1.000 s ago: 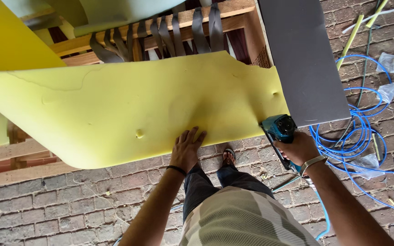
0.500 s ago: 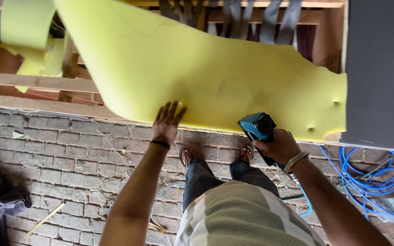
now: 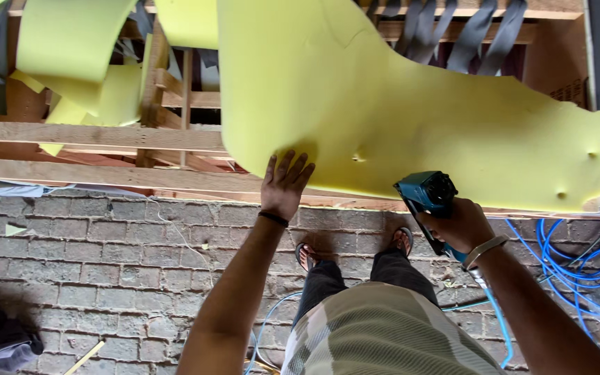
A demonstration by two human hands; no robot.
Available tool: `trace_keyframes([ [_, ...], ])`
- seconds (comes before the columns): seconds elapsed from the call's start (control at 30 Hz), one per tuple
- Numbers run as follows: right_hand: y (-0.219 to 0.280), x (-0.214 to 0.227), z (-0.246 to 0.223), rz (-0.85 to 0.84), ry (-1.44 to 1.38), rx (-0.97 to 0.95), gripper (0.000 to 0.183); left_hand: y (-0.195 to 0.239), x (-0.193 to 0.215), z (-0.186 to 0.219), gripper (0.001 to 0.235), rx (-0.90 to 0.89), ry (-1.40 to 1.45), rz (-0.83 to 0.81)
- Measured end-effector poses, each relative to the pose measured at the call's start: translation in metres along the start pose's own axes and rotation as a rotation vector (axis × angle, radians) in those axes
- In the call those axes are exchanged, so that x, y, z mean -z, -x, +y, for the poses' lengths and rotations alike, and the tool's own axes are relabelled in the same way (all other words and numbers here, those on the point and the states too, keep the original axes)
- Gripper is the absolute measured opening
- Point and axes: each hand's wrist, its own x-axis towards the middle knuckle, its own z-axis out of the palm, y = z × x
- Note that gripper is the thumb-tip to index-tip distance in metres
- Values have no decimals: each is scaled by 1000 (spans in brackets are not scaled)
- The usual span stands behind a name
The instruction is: The person attaches yellow foam padding to the underside of a sofa frame using a pneumatic staple gun. They position and staple multiple foam pieces along the wooden frame and bungee cords, working from one end to the other.
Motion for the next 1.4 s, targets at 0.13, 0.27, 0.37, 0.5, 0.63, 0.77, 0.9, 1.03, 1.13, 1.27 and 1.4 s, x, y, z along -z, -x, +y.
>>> trace_keyframes([
  [0.13, 1, -32, -52, -29, -112, 35, 31, 16, 4, -24, 11, -96, 199, -8],
  [0.27, -10, -64, -84, -72, -198, 55, 31, 28, 6, -21, 20, -62, 181, -164],
  [0.37, -19, -74, -94, -41, 17, 101, 33, 30, 15, -21, 33, -20, 248, -178],
  [0.5, -27, -66, -100, -94, 90, 17, 39, 31, 29, -31, 45, 2, 380, -193],
  [0.63, -33, -56, -115, -145, 177, 61, 44, 49, 33, -59, 34, 417, 580, 13],
  [0.77, -46, -59, -137, -161, 223, 140, 45, 50, 7, -135, 31, 877, 309, 168],
  [0.9, -58, -82, -160, -123, 209, 223, 46, 12, -16, -194, 70, 1617, 1526, -82],
  [1.03, -62, -114, -161, -93, 138, 103, 43, -35, -7, -202, 71, 1469, 2229, 137],
  [1.13, -67, -127, -147, -37, -66, -55, 38, -76, 18, -218, 71, 1012, 2438, 248],
  [1.27, -52, -167, -136, 81, -284, -268, 36, -131, 66, -282, 67, 742, 2410, 481],
  [1.4, -46, -187, -140, 235, -171, -315, 39, -158, 130, -359, 69, 602, 2621, 484],
])
